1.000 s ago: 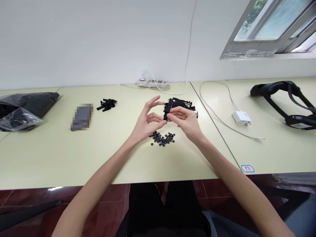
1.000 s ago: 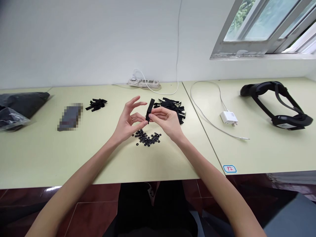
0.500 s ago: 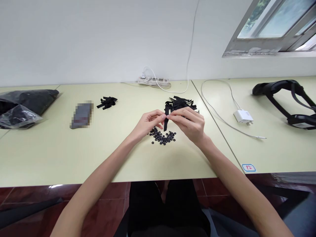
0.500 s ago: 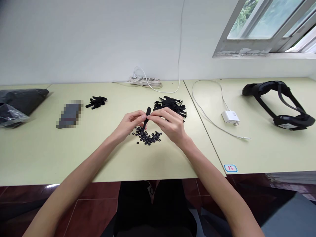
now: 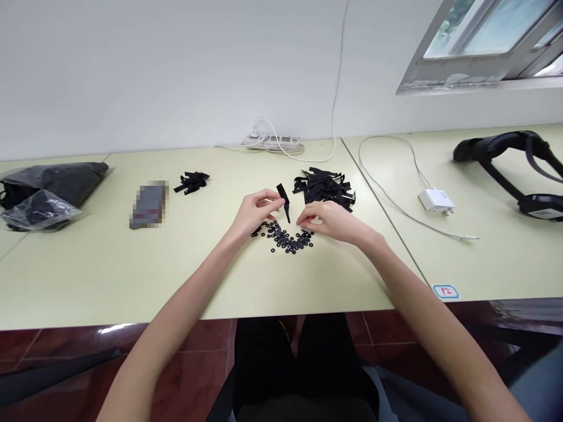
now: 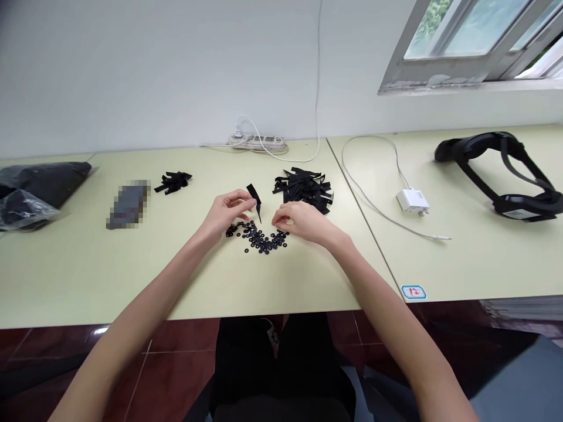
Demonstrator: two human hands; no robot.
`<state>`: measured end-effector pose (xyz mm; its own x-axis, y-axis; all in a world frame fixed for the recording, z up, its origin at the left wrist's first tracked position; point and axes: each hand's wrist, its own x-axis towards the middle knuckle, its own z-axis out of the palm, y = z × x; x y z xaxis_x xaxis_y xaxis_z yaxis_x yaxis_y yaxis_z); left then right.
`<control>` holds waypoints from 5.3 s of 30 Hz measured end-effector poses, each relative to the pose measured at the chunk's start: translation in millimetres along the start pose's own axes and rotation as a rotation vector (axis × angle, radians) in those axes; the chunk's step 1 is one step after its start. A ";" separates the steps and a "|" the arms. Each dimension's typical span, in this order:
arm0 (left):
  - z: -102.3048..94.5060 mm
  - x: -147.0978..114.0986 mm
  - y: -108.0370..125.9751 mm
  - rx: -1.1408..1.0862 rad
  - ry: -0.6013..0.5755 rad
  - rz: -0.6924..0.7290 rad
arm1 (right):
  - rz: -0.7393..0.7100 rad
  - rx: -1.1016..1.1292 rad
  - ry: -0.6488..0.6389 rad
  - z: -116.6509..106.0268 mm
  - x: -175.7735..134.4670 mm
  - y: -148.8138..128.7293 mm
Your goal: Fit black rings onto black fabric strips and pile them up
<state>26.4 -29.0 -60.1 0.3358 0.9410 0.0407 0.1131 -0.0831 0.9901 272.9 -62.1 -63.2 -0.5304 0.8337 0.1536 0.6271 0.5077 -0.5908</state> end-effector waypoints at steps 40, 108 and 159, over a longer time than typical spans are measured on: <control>-3.1 1.7 -1.4 0.053 0.035 0.047 | -0.045 -0.061 0.071 37.1 6.5 -21.1; 5.2 -5.0 0.8 0.004 -0.127 0.140 | 0.024 0.558 0.279 22.0 6.6 -23.0; 5.0 1.6 -7.9 -0.161 -0.095 0.092 | 0.288 1.013 0.308 20.4 12.7 -17.9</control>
<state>30.7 -28.5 -68.5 0.4256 0.8960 0.1267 -0.0702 -0.1069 0.9918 243.3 -65.1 -66.8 -0.1850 0.9826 0.0131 -0.1298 -0.0112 -0.9915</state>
